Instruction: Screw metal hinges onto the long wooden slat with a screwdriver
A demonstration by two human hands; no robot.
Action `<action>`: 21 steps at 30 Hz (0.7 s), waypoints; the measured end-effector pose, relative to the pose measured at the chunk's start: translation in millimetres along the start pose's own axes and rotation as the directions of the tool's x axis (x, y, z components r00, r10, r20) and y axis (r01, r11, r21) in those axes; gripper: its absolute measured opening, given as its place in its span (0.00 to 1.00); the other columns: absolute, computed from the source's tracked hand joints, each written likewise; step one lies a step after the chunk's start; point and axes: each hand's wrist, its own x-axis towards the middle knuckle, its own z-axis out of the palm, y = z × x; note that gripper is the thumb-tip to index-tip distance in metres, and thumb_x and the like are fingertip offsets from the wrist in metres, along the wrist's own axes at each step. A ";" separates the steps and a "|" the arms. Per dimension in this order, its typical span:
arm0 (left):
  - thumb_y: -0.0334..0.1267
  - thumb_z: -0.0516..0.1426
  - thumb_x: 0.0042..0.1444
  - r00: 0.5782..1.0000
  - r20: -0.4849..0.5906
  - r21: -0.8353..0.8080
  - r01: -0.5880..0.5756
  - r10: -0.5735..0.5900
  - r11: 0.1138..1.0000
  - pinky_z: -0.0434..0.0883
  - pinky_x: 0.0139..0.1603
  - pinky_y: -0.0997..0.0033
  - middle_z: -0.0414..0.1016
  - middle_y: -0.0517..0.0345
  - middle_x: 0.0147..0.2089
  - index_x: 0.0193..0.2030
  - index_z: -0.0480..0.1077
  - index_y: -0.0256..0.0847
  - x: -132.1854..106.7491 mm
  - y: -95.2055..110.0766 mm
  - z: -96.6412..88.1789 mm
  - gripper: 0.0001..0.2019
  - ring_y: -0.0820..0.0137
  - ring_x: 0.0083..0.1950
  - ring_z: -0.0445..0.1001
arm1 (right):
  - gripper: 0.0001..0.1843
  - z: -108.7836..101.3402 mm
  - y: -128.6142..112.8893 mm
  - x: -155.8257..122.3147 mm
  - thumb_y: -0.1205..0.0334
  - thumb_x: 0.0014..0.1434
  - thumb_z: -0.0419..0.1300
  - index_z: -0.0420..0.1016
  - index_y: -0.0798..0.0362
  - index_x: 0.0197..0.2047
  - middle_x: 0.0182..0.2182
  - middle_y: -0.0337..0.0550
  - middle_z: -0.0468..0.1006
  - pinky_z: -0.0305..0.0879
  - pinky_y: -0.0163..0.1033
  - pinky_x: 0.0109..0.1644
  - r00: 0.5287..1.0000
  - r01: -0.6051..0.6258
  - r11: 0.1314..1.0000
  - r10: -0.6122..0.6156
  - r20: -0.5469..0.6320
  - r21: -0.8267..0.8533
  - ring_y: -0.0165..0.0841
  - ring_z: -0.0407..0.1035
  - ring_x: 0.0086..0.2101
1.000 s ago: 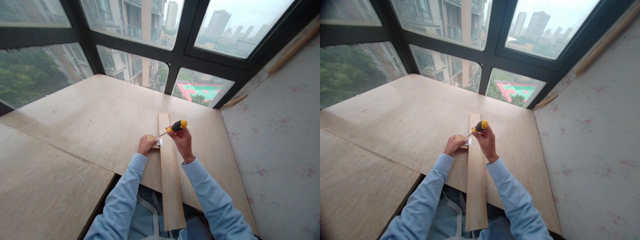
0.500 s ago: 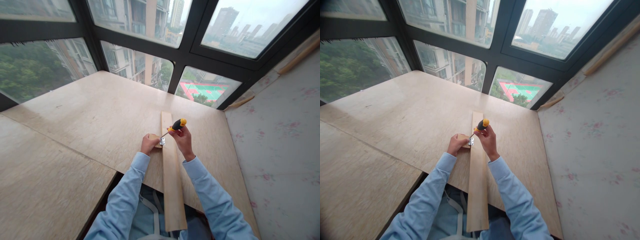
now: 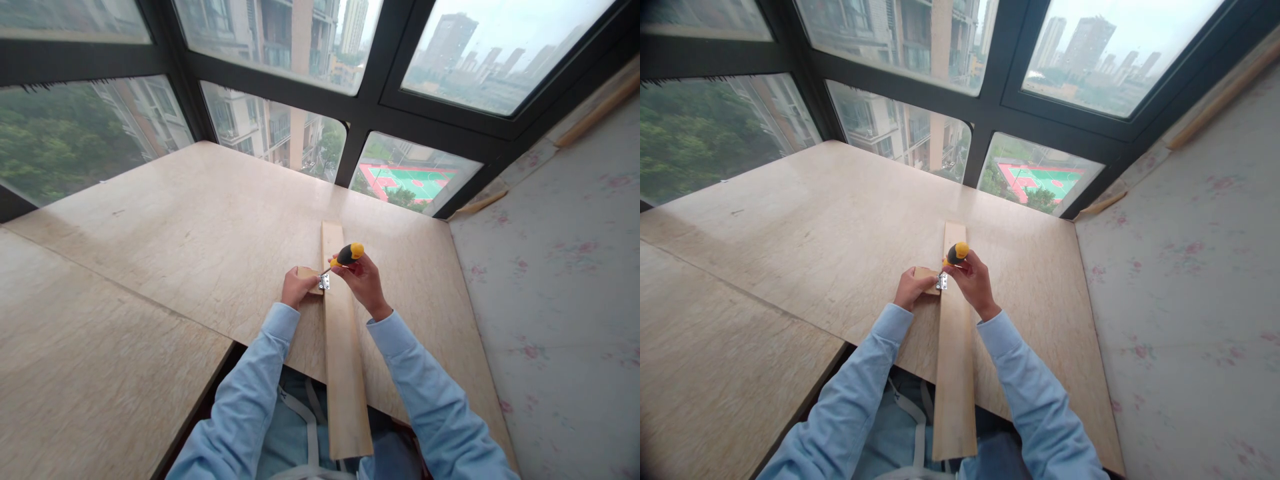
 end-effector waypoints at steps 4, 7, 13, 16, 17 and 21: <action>0.34 0.69 0.34 1.000 -0.003 -0.007 0.001 -0.001 1.000 0.70 0.30 0.72 0.75 0.57 0.31 0.35 0.69 0.33 -1.3 2.0 0.3 0.20 0.69 0.31 0.73 | 0.15 -1.3 -0.6 -0.1 0.58 0.53 0.69 0.73 0.51 0.43 0.41 0.42 0.80 0.77 0.45 0.49 0.997 0.012 1.000 -0.011 0.074 -0.018 0.37 0.77 0.43; 0.34 0.69 0.33 1.000 0.003 -0.026 0.004 -0.004 1.000 0.70 0.30 0.72 0.75 0.57 0.30 0.35 0.68 0.33 -1.2 1.5 0.3 0.20 0.69 0.31 0.73 | 0.16 -1.1 -2.1 1.9 0.58 0.53 0.68 0.72 0.51 0.43 0.42 0.43 0.80 0.77 0.44 0.48 0.999 0.008 0.998 -0.005 0.049 -0.062 0.37 0.77 0.43; 0.34 0.69 0.33 1.000 0.013 -0.023 -0.004 0.005 1.000 0.70 0.30 0.71 0.75 0.57 0.31 0.34 0.68 0.34 2.3 -4.9 -0.8 0.20 0.68 0.31 0.74 | 0.19 -4.4 -2.8 6.9 0.55 0.53 0.68 0.71 0.52 0.45 0.43 0.47 0.80 0.76 0.46 0.49 0.994 -0.065 0.988 0.052 -0.096 -0.139 0.38 0.77 0.42; 0.33 0.68 0.34 1.000 0.015 -0.022 -0.003 0.003 1.000 0.70 0.29 0.72 0.74 0.57 0.30 0.34 0.68 0.34 3.8 -7.0 -0.5 0.19 0.69 0.31 0.74 | 0.25 -5.7 -2.6 8.6 0.55 0.52 0.68 0.67 0.53 0.51 0.44 0.48 0.79 0.73 0.49 0.53 0.991 -0.083 0.991 0.071 -0.110 -0.105 0.38 0.76 0.44; 0.33 0.68 0.34 1.000 0.017 -0.026 -0.001 0.001 1.000 0.70 0.29 0.72 0.74 0.58 0.30 0.34 0.68 0.35 4.0 -7.1 -0.2 0.19 0.69 0.31 0.74 | 0.28 -5.4 -2.8 9.3 0.55 0.52 0.68 0.65 0.53 0.53 0.44 0.48 0.79 0.71 0.50 0.55 0.992 -0.091 0.992 0.083 -0.099 -0.084 0.38 0.76 0.46; 0.31 0.68 0.35 1.000 0.023 -0.044 0.009 -0.008 0.999 0.71 0.29 0.72 0.74 0.59 0.30 0.35 0.68 0.35 2.9 -5.4 0.6 0.18 0.69 0.31 0.73 | 0.35 -1.5 -4.9 12.8 0.51 0.50 0.68 0.61 0.53 0.57 0.48 0.51 0.77 0.70 0.49 0.55 0.990 -0.110 0.992 0.104 -0.094 -0.069 0.39 0.73 0.49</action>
